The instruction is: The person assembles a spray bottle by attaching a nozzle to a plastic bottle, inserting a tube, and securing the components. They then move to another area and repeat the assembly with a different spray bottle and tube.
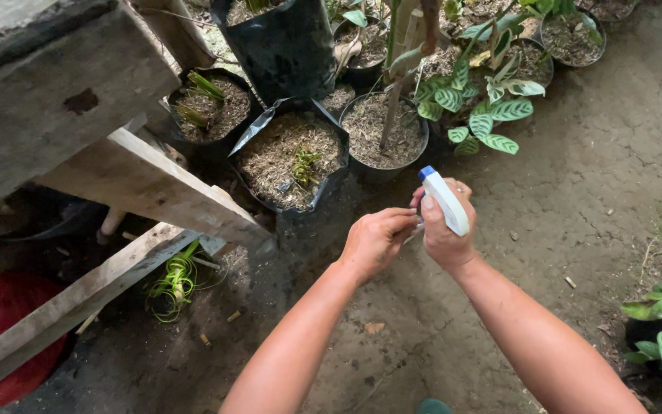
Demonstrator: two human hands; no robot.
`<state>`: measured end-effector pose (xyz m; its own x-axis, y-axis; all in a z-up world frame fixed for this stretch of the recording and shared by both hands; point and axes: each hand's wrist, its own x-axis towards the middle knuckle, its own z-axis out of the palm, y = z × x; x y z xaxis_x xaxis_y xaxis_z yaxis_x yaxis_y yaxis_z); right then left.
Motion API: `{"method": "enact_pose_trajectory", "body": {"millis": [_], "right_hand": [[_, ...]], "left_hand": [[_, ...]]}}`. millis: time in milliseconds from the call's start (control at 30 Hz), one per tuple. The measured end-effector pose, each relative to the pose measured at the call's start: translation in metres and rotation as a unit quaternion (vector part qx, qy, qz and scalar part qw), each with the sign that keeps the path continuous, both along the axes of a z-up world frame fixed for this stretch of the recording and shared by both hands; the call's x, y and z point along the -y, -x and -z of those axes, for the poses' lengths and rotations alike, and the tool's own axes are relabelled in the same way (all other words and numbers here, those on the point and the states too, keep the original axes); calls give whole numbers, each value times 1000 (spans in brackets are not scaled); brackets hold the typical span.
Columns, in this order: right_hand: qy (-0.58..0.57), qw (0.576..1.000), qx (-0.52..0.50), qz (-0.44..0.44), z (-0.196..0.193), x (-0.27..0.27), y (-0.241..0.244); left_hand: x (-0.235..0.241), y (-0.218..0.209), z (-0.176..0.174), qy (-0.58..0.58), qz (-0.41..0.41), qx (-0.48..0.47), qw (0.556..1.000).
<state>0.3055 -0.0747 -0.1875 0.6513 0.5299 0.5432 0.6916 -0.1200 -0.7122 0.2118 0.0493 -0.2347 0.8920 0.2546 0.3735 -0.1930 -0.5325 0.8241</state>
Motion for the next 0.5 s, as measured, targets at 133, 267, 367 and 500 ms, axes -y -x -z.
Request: {"method": "enact_pose_trajectory", "body": {"millis": [133,267,367,500], "right_hand": [[-54,996,-67,-7,3,-2,1],[-16,1000,2,4,3,-3,0],[-30,999,-20,-5,2,-4,0],[-43,999,-13,-13,0,-9,3]], "left_hand": [[-2,-2,0,0,0,0,1000],[-3,-1,0,0,2,-6,1000],[-3,-2,0,8,0,-3,1000],[-4,-1,0,-3,-5,7,1000]]}}
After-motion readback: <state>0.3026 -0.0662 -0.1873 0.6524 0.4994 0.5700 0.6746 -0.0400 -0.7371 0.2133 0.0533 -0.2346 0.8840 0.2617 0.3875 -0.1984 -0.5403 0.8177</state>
